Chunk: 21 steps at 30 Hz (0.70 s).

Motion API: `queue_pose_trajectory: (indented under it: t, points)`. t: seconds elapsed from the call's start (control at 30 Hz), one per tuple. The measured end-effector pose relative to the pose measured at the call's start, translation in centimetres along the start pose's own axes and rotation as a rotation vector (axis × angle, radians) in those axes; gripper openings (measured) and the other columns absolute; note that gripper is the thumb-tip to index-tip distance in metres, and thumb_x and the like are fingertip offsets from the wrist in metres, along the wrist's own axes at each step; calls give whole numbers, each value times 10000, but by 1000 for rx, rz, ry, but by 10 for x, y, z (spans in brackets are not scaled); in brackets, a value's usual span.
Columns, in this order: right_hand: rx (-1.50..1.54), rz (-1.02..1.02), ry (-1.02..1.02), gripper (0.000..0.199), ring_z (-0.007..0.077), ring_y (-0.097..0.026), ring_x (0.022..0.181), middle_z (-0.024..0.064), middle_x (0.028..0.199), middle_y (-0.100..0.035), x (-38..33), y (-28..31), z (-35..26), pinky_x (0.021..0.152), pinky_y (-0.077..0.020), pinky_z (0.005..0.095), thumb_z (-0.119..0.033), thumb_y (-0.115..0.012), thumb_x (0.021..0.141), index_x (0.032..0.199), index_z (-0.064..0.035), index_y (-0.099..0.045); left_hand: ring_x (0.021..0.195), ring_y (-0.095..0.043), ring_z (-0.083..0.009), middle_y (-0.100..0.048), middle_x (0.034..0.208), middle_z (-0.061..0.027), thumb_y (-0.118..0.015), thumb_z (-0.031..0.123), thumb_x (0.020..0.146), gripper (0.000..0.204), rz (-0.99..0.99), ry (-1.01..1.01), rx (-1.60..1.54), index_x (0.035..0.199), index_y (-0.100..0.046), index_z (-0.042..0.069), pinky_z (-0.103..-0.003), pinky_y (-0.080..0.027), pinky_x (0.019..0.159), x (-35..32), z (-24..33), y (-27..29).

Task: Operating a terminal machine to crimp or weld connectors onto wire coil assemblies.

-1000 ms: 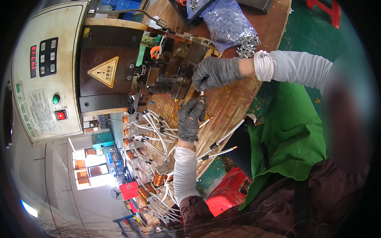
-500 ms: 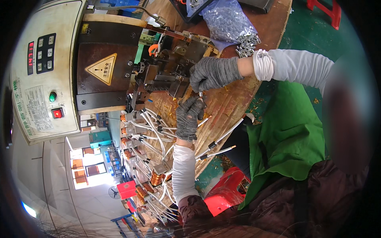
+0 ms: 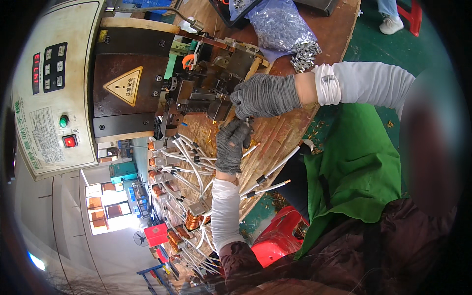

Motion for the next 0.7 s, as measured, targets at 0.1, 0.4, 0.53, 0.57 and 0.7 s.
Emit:
queue_pose_trajectory:
  t: [0.1,0.4,0.53,0.57,0.7]
  points:
    - [131,-63,-188,58,282,-603,735,74,747,-571,-3,-5,4,637,-497,372,-116,-638,704,744,-80,-614,702,-574,-135,-641,909,-62,-620,114,842,300,-16,-86,162,1111,-589,-13,-265,-462,622,-3,0,2]
    - [716,-6,-623,55,167,-626,602,76,685,-655,-17,-20,25,556,-501,299,-89,-664,728,773,-62,-681,756,-619,-236,-617,900,-145,-545,11,842,364,260,-77,420,1204,-542,57,-322,-494,691,-37,-33,15]
    - [994,31,-771,77,135,-610,543,64,668,-650,-18,-27,29,502,-506,265,-70,-662,754,810,-23,-685,817,-611,-298,-620,918,-163,-562,2,826,292,316,-533,717,1111,-609,40,-349,-483,740,-42,-10,14]
    - [1017,37,-781,81,131,-605,534,62,666,-647,-17,-26,30,495,-507,258,-65,-661,756,815,-15,-684,839,-608,-312,-623,930,-165,-567,4,822,277,317,-498,731,1093,-619,34,-356,-480,757,-41,-8,18]
    - [1075,68,-839,96,127,-607,541,60,668,-645,-11,-25,38,500,-515,251,-49,-664,750,835,-13,-690,811,-582,-204,-619,916,-107,-560,-53,815,294,312,-599,814,1093,-630,11,-298,-458,763,-31,7,32]
Point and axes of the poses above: each hand's wrist, its own x-axis towards the middle knuckle, its own y-axis out of the back of the hand, z = x × y, the point moved 5 cm from there along x, towards the middle knuckle
